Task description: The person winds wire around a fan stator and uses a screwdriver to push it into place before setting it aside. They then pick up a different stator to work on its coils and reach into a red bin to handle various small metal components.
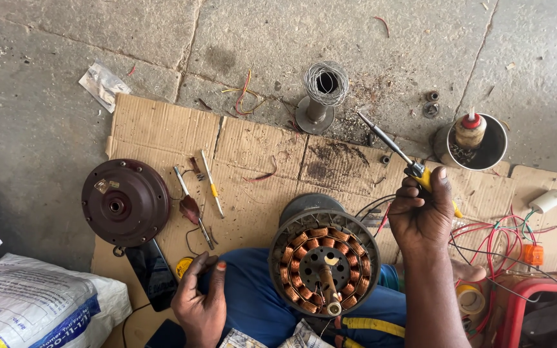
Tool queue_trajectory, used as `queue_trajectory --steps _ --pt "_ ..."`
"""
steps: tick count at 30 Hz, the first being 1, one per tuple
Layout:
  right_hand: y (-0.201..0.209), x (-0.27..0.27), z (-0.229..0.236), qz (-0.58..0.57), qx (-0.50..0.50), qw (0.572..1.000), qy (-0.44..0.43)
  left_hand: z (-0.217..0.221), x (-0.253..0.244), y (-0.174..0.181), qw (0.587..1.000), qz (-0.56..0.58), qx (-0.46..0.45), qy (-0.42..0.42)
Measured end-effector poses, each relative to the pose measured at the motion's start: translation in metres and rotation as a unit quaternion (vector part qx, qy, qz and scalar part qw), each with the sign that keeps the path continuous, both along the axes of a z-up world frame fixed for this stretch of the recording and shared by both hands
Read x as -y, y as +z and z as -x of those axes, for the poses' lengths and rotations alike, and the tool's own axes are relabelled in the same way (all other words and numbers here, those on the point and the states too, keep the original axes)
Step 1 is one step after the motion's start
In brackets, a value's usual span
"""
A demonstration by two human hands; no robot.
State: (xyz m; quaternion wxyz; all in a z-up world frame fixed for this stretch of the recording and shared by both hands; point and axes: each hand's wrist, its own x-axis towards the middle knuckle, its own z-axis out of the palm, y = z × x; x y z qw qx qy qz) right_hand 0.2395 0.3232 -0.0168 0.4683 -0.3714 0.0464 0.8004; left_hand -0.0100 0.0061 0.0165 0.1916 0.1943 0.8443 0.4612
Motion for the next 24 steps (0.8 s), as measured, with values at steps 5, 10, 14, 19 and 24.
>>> queue_trajectory --steps 5,10,14,19,24 --pt "-0.001 0.000 0.000 -0.004 0.005 1.000 0.001 0.000 0.000 0.001 1.000 0.010 0.002 0.002" --pt "0.000 0.000 0.000 -0.002 0.011 1.000 0.003 0.000 0.001 0.001 1.000 0.006 0.007 -0.007" --pt "0.001 0.000 0.001 -0.007 0.000 1.000 0.006 0.001 0.000 0.001 1.000 0.003 0.012 -0.007" --pt "-0.002 0.000 -0.009 -0.003 0.007 1.000 -0.003 0.006 -0.010 0.018 0.996 0.077 0.047 0.008" --pt "-0.008 0.005 -0.037 -0.010 -0.050 0.999 0.015 0.046 -0.040 0.023 0.984 0.127 0.088 -0.084"
